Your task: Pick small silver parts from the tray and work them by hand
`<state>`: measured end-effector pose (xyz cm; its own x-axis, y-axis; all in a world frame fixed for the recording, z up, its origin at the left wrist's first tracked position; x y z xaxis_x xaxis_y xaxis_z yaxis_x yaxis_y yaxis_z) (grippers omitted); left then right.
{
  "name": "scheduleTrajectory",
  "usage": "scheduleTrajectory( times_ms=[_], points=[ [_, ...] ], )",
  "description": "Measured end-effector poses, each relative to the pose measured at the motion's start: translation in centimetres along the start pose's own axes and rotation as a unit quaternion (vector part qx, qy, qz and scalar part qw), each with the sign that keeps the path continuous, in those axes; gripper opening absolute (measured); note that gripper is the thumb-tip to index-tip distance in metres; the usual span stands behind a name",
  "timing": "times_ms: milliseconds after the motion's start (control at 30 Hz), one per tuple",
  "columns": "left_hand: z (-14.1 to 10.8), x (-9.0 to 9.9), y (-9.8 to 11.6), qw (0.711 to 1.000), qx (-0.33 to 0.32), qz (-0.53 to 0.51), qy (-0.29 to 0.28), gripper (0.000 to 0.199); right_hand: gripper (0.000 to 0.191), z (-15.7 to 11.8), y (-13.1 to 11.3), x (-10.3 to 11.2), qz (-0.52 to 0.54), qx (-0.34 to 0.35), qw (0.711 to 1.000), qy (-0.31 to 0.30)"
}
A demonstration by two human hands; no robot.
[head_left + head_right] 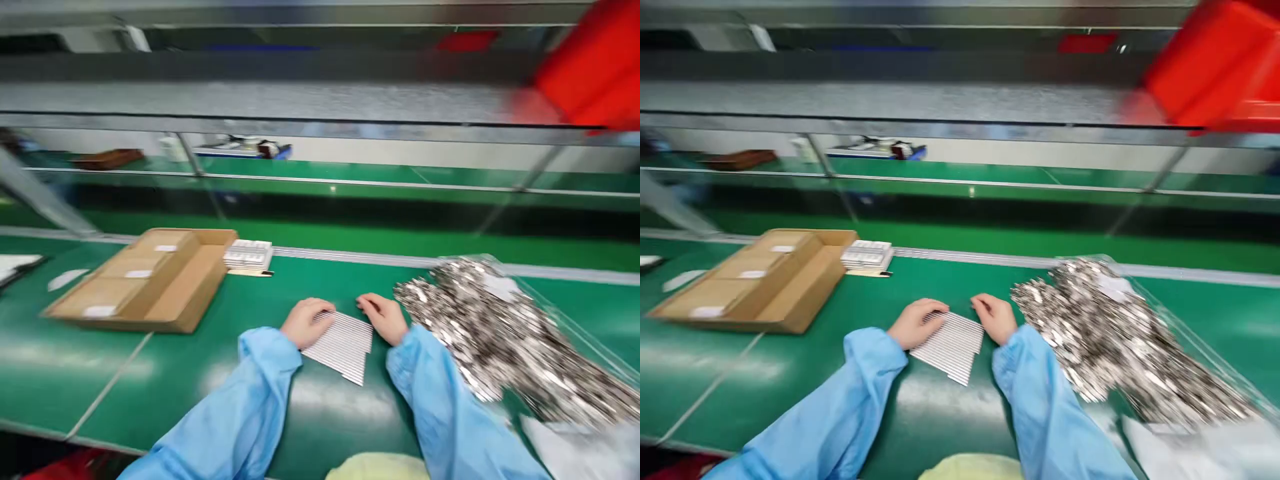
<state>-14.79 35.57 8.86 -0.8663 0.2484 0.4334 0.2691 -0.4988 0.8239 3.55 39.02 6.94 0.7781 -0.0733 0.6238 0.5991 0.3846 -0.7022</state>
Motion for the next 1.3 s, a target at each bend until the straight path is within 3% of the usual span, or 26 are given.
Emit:
scheduleTrajectory(
  times_ms=[200, 633, 1300],
  points=[
    [0.3, 0.5, -1.1, 1.0, 0.003, 0.018, 0.022, 0.018, 0.05, 0.8, 1.2, -0.2, 0.004, -0.012, 1.0, -0.021],
    [0.3, 0.4, -1.3, 0.998, 0.029, 0.057, -0.004, 0.019, 0.063, 0.9, 3.1, -0.3, -0.022, -0.035, 0.998, -0.046],
    [0.3, 0.3, -1.4, 0.998, 0.034, 0.052, -0.006, 0.019, 0.065, 0.9, 3.4, -0.2, -0.031, -0.046, 0.997, -0.048]
  ],
)
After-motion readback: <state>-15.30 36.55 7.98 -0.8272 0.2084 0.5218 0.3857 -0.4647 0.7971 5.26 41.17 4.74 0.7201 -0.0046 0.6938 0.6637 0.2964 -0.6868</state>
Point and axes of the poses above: each hand's wrist, its own z-axis towards the middle knuckle, its own x-axis out of the back of the hand, y = z × x, the point moved 9 cm from there along z, towards the middle knuckle, and after that the axes turned 12 degrees about -z, right-handed, at the moved point
